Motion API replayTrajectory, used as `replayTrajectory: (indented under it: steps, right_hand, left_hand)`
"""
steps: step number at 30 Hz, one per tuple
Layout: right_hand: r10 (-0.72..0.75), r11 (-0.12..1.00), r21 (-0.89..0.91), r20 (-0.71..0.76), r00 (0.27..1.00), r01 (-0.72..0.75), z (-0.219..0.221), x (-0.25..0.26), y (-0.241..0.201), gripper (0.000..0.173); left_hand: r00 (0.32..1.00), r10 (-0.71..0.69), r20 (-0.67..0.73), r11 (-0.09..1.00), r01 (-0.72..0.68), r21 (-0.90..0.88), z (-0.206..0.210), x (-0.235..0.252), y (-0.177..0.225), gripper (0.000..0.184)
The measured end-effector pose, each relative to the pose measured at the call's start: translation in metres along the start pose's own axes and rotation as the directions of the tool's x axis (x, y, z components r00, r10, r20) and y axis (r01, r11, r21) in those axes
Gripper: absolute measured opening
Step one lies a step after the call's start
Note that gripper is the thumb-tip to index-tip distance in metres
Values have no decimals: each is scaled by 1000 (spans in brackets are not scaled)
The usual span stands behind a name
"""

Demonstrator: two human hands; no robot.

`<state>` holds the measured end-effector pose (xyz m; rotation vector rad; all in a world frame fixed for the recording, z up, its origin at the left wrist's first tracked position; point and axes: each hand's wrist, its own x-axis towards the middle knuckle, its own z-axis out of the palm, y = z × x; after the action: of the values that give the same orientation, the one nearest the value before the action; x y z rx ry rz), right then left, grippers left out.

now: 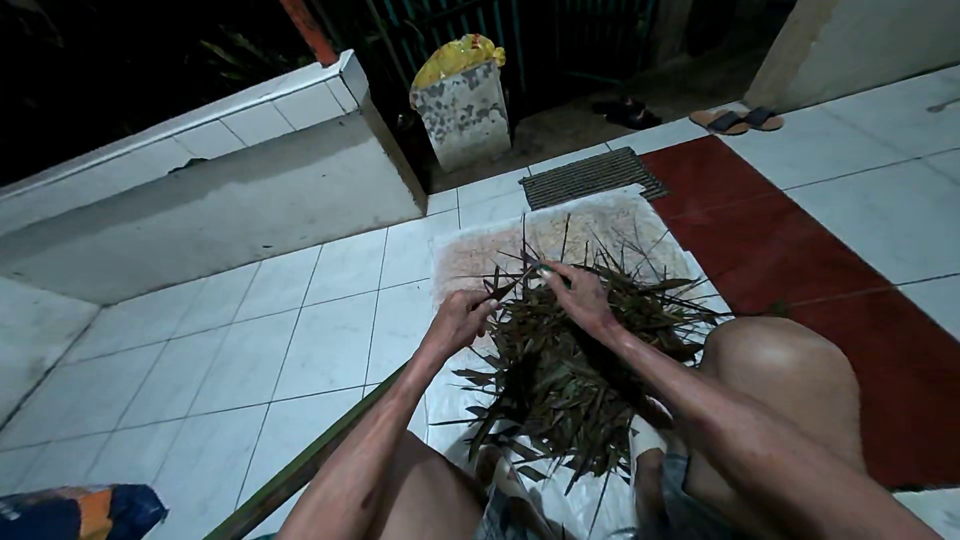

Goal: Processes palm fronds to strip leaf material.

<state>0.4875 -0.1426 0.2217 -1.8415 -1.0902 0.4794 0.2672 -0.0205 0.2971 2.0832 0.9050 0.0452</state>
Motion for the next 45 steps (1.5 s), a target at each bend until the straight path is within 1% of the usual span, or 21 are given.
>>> replayTrajectory:
  steps: [4, 6, 7, 9, 11, 12, 13, 15, 21, 24, 26, 28, 30, 32, 34, 36, 38, 41, 43, 45]
  right_hand:
    - [111, 994, 6, -136, 984, -111, -14, 14, 10, 39]
    - [114, 993, 58, -174, 978, -105, -17, 14, 10, 40]
    - [96, 991, 103, -146, 985, -82, -17, 11, 7, 40]
    - [49, 973, 228, -9, 999, -45, -13, 5, 1, 40]
    - [11, 924, 375, 151, 988, -67, -4, 0, -5, 41]
    - [1, 899, 429, 204, 979, -90, 1, -2, -8, 40]
    - [-12, 879, 467, 233, 972, -101, 3, -3, -11, 40]
    - [-27, 854, 510, 242, 970, -103, 6, -3, -13, 36]
    - [-22, 843, 533, 176, 984, -77, 3, 5, -20, 30]
    - [-4, 846, 528, 139, 990, -71, -8, 7, -26, 31]
    - [16, 841, 536, 108, 994, -72, -11, 12, -23, 30]
    - [30, 876, 478, 82, 996, -65, -9, 12, -20, 34]
    - [25, 927, 370, 88, 996, -56, -3, 6, -17, 36]
    - [-18, 952, 304, 122, 992, -20, 6, 1, -16, 38]
    - [-58, 964, 267, 184, 981, 7, 13, -6, -21, 38]
    - [-83, 966, 257, 242, 967, 18, 18, -11, -26, 38]
    - [-111, 963, 267, 269, 957, 37, 23, -15, -28, 37]
    - [-103, 964, 267, 305, 947, 19, 25, -17, -31, 38]
    - [-103, 964, 265, 313, 944, 18, 24, -18, -34, 37]
    - [-112, 965, 260, 311, 944, 29, 24, -18, -34, 36]
  left_hand:
    - [1000, -10, 21, 998, 12, -66, -2, -3, 1, 32]
    - [1000, -17, 10, 996, 18, -85, -3, -3, -1, 33]
    - [1000, -21, 4, 995, 21, -95, -4, -3, -1, 33]
    - [1000, -16, -1, 992, 16, -127, -3, -2, 0, 33]
    - [1000, 6, 10, 983, -4, -184, -2, 0, 1, 33]
    - [1000, 12, 23, 980, -7, -200, -2, 1, 2, 33]
    - [999, 15, 37, 979, -7, -203, -1, 3, 2, 33]
    - [998, 24, 60, 980, -12, -198, 2, 7, 1, 33]
    - [990, 82, 112, 968, -53, -245, 3, 10, -2, 34]
    - [985, 79, 154, 965, -36, -261, -3, 9, -10, 34]
    - [981, 107, 160, 956, -57, -289, -5, 8, -20, 36]
    - [985, 117, 130, 952, -74, -296, -7, 7, -25, 35]
    - [994, 81, 77, 969, -61, -239, -8, 7, -26, 35]
    - [998, 50, 25, 983, -44, -180, -9, 11, -28, 34]
    - [999, 24, -29, 994, -27, -108, -9, 15, -29, 34]
    - [997, 18, -79, 1000, -17, 16, -8, 19, -29, 34]
    - [993, 35, -109, 988, -18, 152, -6, 23, -28, 34]
    - [988, 80, -134, 941, -30, 338, -2, 26, -28, 35]
    - [983, 116, -143, 907, -46, 419, 0, 25, -25, 32]
    - [979, 131, -156, 886, -45, 462, 2, 23, -19, 30]
